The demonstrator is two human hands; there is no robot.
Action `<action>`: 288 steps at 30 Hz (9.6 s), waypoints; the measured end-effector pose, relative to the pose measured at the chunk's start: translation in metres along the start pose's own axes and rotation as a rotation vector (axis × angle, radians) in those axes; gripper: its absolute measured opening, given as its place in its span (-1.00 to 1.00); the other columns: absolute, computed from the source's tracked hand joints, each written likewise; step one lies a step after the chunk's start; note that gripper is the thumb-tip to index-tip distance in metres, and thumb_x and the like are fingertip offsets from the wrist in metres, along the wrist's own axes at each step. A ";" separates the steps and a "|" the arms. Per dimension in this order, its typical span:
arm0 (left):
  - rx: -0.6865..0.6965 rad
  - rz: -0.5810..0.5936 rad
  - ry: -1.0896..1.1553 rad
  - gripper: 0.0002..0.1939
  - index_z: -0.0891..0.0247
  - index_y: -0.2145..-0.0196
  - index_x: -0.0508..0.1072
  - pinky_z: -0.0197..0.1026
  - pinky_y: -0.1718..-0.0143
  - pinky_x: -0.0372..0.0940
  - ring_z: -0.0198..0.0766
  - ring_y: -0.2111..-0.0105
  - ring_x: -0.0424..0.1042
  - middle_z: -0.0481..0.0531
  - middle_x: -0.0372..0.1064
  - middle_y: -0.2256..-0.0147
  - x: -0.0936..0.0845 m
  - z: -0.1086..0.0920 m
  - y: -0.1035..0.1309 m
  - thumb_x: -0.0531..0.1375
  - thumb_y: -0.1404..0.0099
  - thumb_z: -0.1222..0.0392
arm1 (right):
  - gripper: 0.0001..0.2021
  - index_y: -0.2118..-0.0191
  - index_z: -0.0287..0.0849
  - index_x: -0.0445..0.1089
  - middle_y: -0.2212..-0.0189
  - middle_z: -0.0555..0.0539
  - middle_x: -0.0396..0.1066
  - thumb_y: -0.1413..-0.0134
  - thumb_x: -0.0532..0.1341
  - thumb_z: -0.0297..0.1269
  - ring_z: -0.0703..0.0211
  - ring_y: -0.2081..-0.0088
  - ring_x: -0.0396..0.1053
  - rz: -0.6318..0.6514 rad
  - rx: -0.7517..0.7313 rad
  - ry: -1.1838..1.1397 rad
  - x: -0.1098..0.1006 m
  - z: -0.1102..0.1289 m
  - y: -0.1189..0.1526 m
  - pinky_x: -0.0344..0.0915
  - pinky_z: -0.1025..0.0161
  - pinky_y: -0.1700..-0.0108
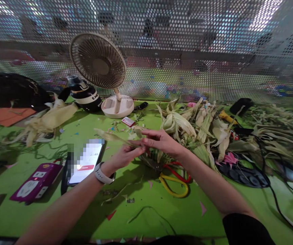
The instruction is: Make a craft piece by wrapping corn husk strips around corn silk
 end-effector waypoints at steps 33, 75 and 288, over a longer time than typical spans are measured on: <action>-0.408 -0.102 0.463 -0.73 0.30 0.46 0.54 -0.25 0.43 0.22 -0.31 0.51 0.36 0.05 0.46 0.52 -0.014 0.020 -0.011 0.27 -0.10 0.00 | -0.65 0.38 -0.23 0.49 0.45 -0.02 0.45 0.12 0.32 0.01 0.23 0.39 0.35 -0.106 0.085 0.259 -0.019 0.001 -0.008 0.28 0.22 0.24; 0.006 -0.219 0.153 -0.82 0.23 0.33 0.52 -0.23 0.27 0.24 -0.30 0.34 0.34 -0.01 0.43 0.35 -0.028 0.010 -0.013 0.25 -0.16 0.09 | -0.74 0.28 -0.25 0.48 0.42 -0.02 0.44 -0.04 0.21 -0.14 0.25 0.38 0.31 -0.117 -0.120 0.493 -0.007 0.008 -0.001 0.22 0.26 0.28; -0.136 -0.363 0.191 -0.74 0.26 0.48 0.48 -0.26 0.44 0.13 -0.34 0.47 0.26 -0.06 0.37 0.50 -0.012 -0.013 -0.005 0.23 -0.11 -0.01 | -0.74 0.31 -0.10 0.22 0.49 0.07 0.35 0.03 0.29 -0.15 0.23 0.43 0.37 -0.206 -0.142 -0.025 0.033 -0.017 0.005 0.37 0.24 0.34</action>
Point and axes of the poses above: each hand's wrist, its own y-axis away from the middle knuckle, its own x-axis out of the palm, z = x × y, the point moved 2 cm from there along -y, towards the middle knuckle
